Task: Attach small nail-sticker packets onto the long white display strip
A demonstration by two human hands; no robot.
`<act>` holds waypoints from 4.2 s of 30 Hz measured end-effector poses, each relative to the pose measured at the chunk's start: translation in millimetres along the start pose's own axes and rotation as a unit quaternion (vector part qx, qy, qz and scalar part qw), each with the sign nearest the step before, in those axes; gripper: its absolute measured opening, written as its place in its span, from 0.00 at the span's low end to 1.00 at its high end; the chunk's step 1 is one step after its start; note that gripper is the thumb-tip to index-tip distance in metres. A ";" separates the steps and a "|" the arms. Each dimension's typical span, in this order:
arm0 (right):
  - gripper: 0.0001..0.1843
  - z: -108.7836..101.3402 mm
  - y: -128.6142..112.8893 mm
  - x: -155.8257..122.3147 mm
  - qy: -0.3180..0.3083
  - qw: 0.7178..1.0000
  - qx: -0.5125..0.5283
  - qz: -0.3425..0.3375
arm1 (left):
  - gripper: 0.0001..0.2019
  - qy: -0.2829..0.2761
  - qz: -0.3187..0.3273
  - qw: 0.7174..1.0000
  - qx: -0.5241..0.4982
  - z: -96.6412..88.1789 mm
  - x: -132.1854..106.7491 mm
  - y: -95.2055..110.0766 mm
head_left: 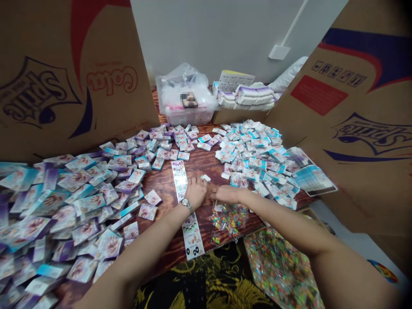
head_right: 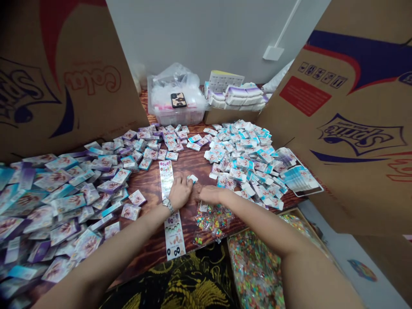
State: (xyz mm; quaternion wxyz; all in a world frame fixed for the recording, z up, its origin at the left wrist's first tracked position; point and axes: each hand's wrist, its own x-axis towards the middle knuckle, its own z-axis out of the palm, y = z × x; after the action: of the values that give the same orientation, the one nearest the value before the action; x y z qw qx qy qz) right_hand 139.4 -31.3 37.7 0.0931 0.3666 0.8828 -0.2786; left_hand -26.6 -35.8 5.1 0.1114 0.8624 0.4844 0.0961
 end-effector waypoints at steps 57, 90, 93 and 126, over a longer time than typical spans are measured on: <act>0.10 2.3 -87.1 -21.3 0.397 0.905 0.128 -0.087 | 0.26 0.079 -0.070 0.942 -0.319 -74.9 -119.7 -4.1; 0.08 4.1 -81.1 -25.6 0.372 0.875 0.281 0.128 | 0.27 0.068 -0.004 0.958 -0.280 -55.5 -108.1 -4.9; 0.05 3.1 -81.3 -24.2 0.394 0.883 0.240 0.086 | 0.29 0.068 -0.009 0.954 -0.292 -57.7 -110.4 -4.0; 0.13 4.2 -75.2 -7.6 0.278 0.830 0.478 0.078 | 0.31 0.127 -0.005 0.975 -0.185 -43.8 -120.8 -11.4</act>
State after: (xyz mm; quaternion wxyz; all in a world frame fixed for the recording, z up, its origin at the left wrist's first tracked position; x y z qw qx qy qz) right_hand 92.1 -81.4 68.9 -0.3211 0.4951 0.5966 -0.5439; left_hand -109.8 -129.2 36.7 0.2071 0.8052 0.4728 0.2919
